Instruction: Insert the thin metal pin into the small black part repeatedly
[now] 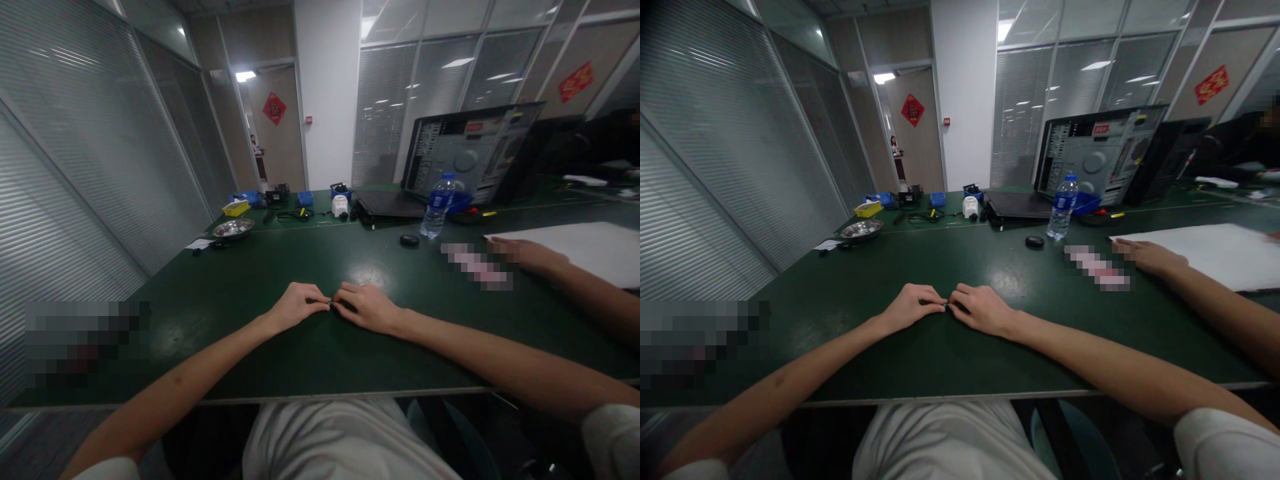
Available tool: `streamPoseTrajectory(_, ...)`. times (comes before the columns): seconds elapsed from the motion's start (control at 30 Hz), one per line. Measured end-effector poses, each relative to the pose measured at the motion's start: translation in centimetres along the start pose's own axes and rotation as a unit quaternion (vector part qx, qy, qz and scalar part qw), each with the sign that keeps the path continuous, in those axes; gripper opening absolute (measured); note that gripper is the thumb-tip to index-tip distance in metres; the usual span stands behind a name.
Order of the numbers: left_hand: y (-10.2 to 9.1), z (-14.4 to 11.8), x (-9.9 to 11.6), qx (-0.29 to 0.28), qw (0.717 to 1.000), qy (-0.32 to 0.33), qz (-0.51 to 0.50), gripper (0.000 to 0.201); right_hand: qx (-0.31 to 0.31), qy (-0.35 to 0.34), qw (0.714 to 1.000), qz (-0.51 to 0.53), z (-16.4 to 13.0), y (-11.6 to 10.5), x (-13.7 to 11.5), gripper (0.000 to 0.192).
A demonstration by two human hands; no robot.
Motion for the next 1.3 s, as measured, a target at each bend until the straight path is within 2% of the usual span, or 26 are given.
streamPoseTrajectory(0.13, 0.5, 0.0, 1.1, -0.025, 0.997, 0.046, 0.061, 0.023, 0.007, 0.007, 1.000, 0.009, 0.0, 0.3, 0.1, 0.020)
streamPoseTrajectory(0.3, 0.8, -0.1, 1.6, -0.028, 0.992, 0.064, 0.103, 0.025, 0.016, 0.013, 0.999, 0.033, 0.0, 0.4, 0.4, 0.020)
streamPoseTrajectory(0.53, 1.0, -0.2, 1.2, -0.001, 0.992, 0.074, 0.100, 0.027, 0.035, 0.017, 0.997, 0.071, -0.1, 0.1, 0.9, 0.018)
streamPoseTrajectory(0.8, 1.3, -0.2, 1.0, -0.007, 0.989, 0.071, 0.130, 0.030, 0.036, 0.029, 0.996, 0.072, 0.0, -0.2, 1.2, 0.017)
streamPoseTrajectory(0.97, 1.4, -0.1, 1.0, -0.015, 0.989, 0.052, 0.140, 0.034, 0.036, 0.040, 0.996, 0.074, -0.1, -0.4, 1.3, 0.018)
streamPoseTrajectory(1.17, 0.3, -0.1, -0.1, -0.002, 0.995, -0.017, 0.101, 0.053, 0.042, 0.076, 0.993, 0.082, -0.2, -0.7, 2.3, 0.018)
streamPoseTrajectory(1.3, -0.5, -0.2, -0.3, -0.008, 0.996, -0.020, 0.082, 0.033, 0.030, 0.110, 0.992, 0.049, -0.1, -0.6, 2.8, 0.018)
Point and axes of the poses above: each hand's wrist, its own z-axis towards the middle knuckle, its own y-axis out of the palm, x = y × z, the point moved 9 cm from there along z, towards the middle knuckle, and after that the axes turned 6 degrees about -x, right-handed, at the moved point
